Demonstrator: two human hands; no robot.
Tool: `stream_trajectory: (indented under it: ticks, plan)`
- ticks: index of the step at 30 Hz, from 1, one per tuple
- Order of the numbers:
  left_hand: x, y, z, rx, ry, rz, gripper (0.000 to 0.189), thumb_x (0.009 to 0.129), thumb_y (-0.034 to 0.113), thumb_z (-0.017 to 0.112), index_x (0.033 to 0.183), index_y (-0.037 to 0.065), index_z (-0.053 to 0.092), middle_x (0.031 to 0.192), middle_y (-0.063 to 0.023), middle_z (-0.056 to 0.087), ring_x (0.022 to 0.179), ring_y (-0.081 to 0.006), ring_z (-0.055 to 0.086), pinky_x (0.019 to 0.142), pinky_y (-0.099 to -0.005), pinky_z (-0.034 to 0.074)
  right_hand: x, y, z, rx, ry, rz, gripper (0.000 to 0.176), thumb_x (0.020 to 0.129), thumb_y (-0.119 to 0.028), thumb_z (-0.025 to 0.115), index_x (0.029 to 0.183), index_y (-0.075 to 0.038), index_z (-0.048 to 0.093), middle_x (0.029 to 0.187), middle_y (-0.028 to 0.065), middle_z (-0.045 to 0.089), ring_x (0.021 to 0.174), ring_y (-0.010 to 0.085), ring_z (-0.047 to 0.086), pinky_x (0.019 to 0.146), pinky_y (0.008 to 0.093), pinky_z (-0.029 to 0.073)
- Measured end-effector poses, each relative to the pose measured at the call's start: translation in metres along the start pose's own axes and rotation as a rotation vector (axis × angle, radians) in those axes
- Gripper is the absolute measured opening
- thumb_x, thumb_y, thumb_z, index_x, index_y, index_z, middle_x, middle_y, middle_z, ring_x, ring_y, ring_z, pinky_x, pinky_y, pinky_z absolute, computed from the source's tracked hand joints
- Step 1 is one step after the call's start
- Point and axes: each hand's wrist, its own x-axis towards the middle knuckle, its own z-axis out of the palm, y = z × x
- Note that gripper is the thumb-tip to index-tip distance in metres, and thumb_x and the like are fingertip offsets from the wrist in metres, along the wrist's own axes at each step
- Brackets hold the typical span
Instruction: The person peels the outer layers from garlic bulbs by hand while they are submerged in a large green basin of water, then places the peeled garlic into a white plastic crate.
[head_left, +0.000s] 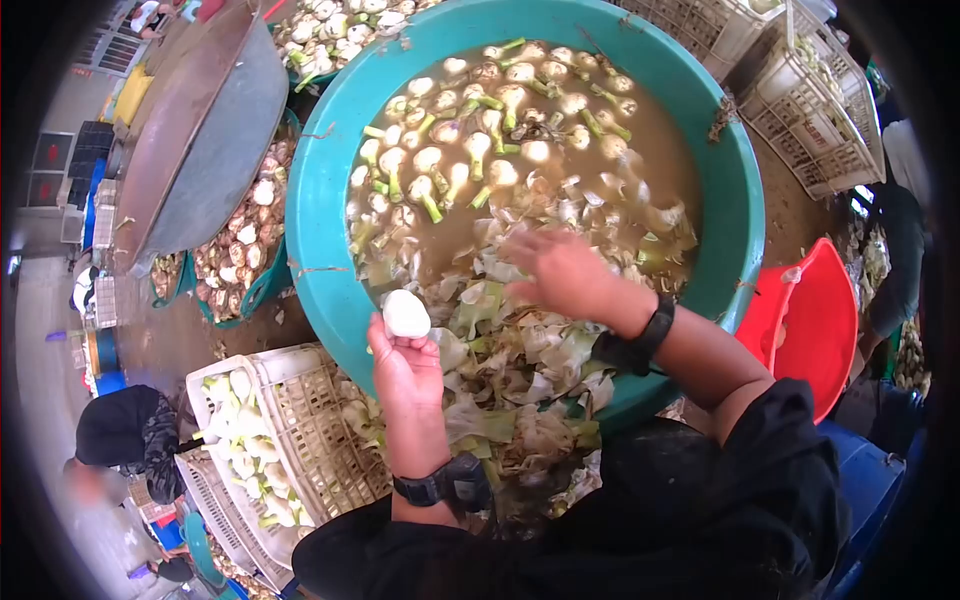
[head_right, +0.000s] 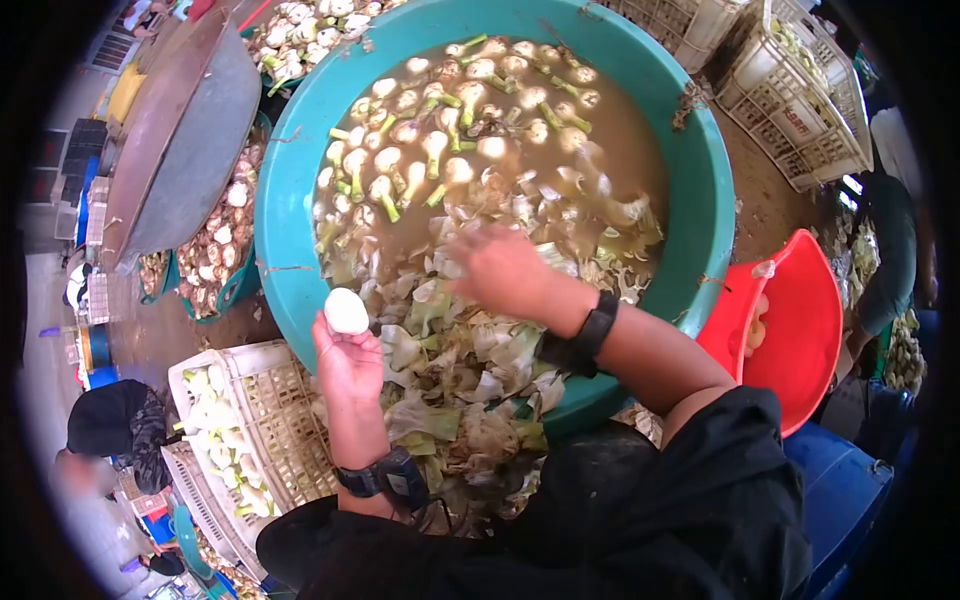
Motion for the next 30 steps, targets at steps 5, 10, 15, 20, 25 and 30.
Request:
stream_trajectory:
  ticks: [5, 10, 15, 20, 25, 30]
  plan:
    - [-0.017, -0.031, 0.031, 0.552, -0.053, 0.355, 0.051, 0.088, 0.050, 0.038, 0.109, 0.004, 0.045, 0.075, -0.0037, 0.052, 0.057, -0.0085, 0.042, 0.050, -0.0222, 0.034, 0.023, -0.030, 0.008, 2.007, -0.368, 0.762, 0.045, 0.090, -0.045, 0.036, 0.110, -0.006, 0.048, 0.092, 0.0132, 0.059, 0.081, 0.0221, 0.060, 0.056, 0.0327, 0.053]
    - [-0.016, -0.014, 0.030, 0.390, 0.044, 0.366, 0.050, 0.089, 0.045, 0.039, 0.116, 0.003, 0.041, 0.087, -0.0061, 0.052, 0.067, -0.0082, 0.044, 0.060, -0.0232, 0.037, 0.024, 0.009, -0.066, 2.277, -0.470, -0.275, 0.057, 0.090, -0.047, 0.031, 0.125, -0.002, 0.039, 0.105, 0.0206, 0.056, 0.094, 0.0286, 0.058, 0.063, 0.0394, 0.053]
    - [-0.011, -0.034, 0.030, 0.465, 0.016, 0.273, 0.033, 0.087, 0.037, 0.048, 0.101, 0.008, 0.051, 0.086, -0.0019, 0.053, 0.067, -0.0092, 0.047, 0.059, -0.0237, 0.039, 0.115, 0.080, 0.037, 0.074, -0.051, 0.007, 0.027, 0.081, -0.021, 0.051, 0.105, -0.012, 0.060, 0.109, 0.0060, 0.055, 0.102, 0.0262, 0.051, 0.085, 0.0394, 0.042]
    - [-0.002, -0.033, 0.023, 0.541, 0.016, 0.248, 0.034, 0.089, 0.032, 0.048, 0.109, 0.005, 0.048, 0.093, -0.0046, 0.053, 0.073, -0.0110, 0.050, 0.061, -0.0240, 0.042, 0.116, 0.099, 0.084, -0.483, -0.002, 0.009, 0.017, 0.078, -0.022, 0.053, 0.087, -0.013, 0.065, 0.100, 0.0041, 0.056, 0.100, 0.0239, 0.050, 0.085, 0.0402, 0.041]
    - [0.000, -0.038, 0.042, 0.433, 0.049, 0.204, 0.053, 0.088, 0.047, 0.041, 0.123, 0.008, 0.035, 0.106, -0.0071, 0.049, 0.079, -0.0176, 0.052, 0.064, -0.0276, 0.043, 0.083, -0.017, 0.025, 1.208, 0.257, 0.439, 0.028, 0.074, -0.006, 0.064, 0.100, -0.008, 0.056, 0.095, 0.0079, 0.057, 0.074, 0.0214, 0.056, 0.067, 0.0305, 0.048]
    - [-0.001, -0.023, 0.028, 0.458, -0.005, 0.149, 0.049, 0.088, 0.046, 0.043, 0.119, 0.008, 0.043, 0.100, -0.0052, 0.053, 0.080, -0.0147, 0.052, 0.062, -0.0277, 0.043, 0.045, -0.049, 0.011, 0.483, 0.234, -0.167, 0.011, 0.078, -0.011, 0.057, 0.086, -0.005, 0.054, 0.081, 0.0081, 0.059, 0.069, 0.0207, 0.059, 0.059, 0.0318, 0.048]
